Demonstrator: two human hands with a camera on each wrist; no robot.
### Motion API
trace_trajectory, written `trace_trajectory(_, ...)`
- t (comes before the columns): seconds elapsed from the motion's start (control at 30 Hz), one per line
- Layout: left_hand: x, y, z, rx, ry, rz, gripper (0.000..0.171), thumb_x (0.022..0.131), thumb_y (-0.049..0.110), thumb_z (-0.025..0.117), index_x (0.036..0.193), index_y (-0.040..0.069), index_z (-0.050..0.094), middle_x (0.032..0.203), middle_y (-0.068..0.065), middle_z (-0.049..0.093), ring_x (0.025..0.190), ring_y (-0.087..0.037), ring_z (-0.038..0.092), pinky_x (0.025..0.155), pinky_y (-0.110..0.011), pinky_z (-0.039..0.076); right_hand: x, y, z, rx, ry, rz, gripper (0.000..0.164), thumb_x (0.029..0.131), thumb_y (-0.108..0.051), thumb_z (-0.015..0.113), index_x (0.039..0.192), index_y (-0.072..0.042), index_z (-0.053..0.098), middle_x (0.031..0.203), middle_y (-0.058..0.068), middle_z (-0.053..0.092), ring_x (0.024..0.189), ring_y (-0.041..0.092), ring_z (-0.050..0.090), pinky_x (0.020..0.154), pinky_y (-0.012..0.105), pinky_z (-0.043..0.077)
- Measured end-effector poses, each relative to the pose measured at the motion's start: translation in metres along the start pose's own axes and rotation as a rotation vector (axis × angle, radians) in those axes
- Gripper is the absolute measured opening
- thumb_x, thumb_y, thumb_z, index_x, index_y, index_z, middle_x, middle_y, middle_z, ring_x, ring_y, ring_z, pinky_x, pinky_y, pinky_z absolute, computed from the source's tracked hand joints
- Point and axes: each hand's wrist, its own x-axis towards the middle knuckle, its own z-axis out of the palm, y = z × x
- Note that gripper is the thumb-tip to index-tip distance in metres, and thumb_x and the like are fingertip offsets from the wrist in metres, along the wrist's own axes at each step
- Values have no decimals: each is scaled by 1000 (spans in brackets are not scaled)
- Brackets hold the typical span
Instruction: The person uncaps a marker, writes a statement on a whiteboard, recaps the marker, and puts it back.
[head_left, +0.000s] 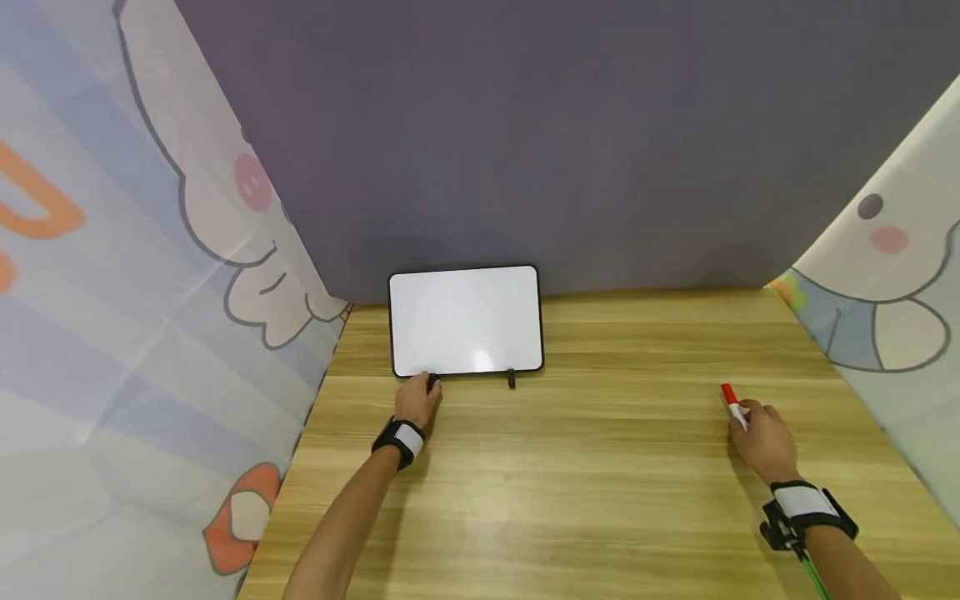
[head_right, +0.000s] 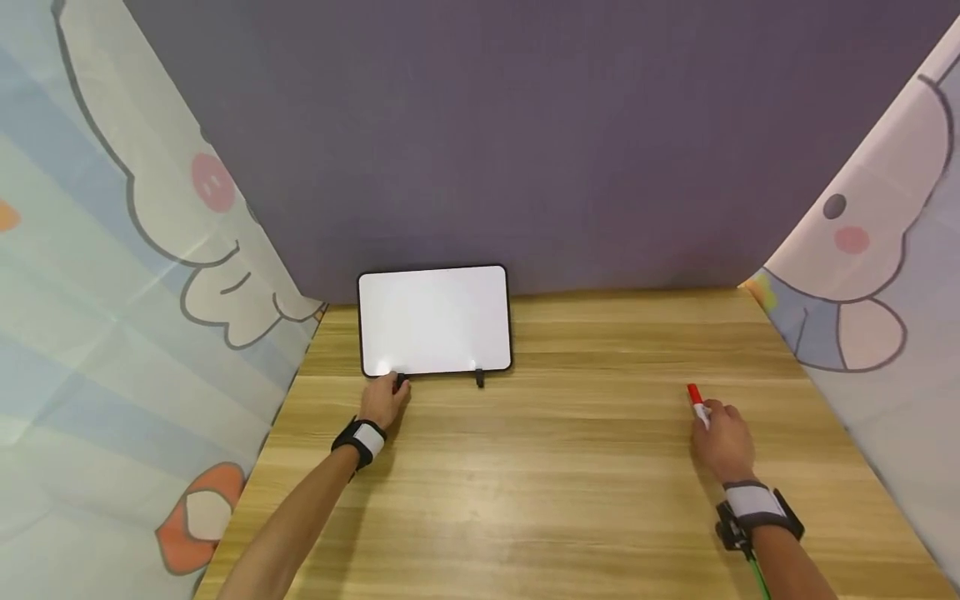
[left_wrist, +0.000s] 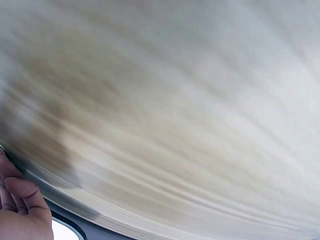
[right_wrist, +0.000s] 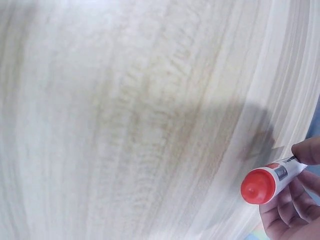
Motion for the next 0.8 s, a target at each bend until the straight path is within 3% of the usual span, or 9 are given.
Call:
trace_trajectory(0.33,-11,28,16,-13,-18,73,28,89,17,59,66,7,48,60,-6,51,55,-14,41,52,-25,31,22,-18,-3,46,53,-58,32,87,-6,56,113,13,53,91,31,55,70,37,54,52,38,39)
trace_trajectory(0.5,-21,51,26,5,-14,126,29,88,17,61,65,7,48,57,-5,51,52,-13,42,48,-23,31,42,-46,-4,103,131,-122,32,88,-5,57,115,11,54,94,27,55,77,38,55,57,38,40)
trace_trajectory(0.8,-38,88,36,-15,-66,114,29,89,18,60,64,10,48,57,-2,52,50,-9,41,47,-19,29,72,-96,-7,245,219,-256,33,88,-5,58,118,7,55,96,22,56,78,30,52,61,28,37)
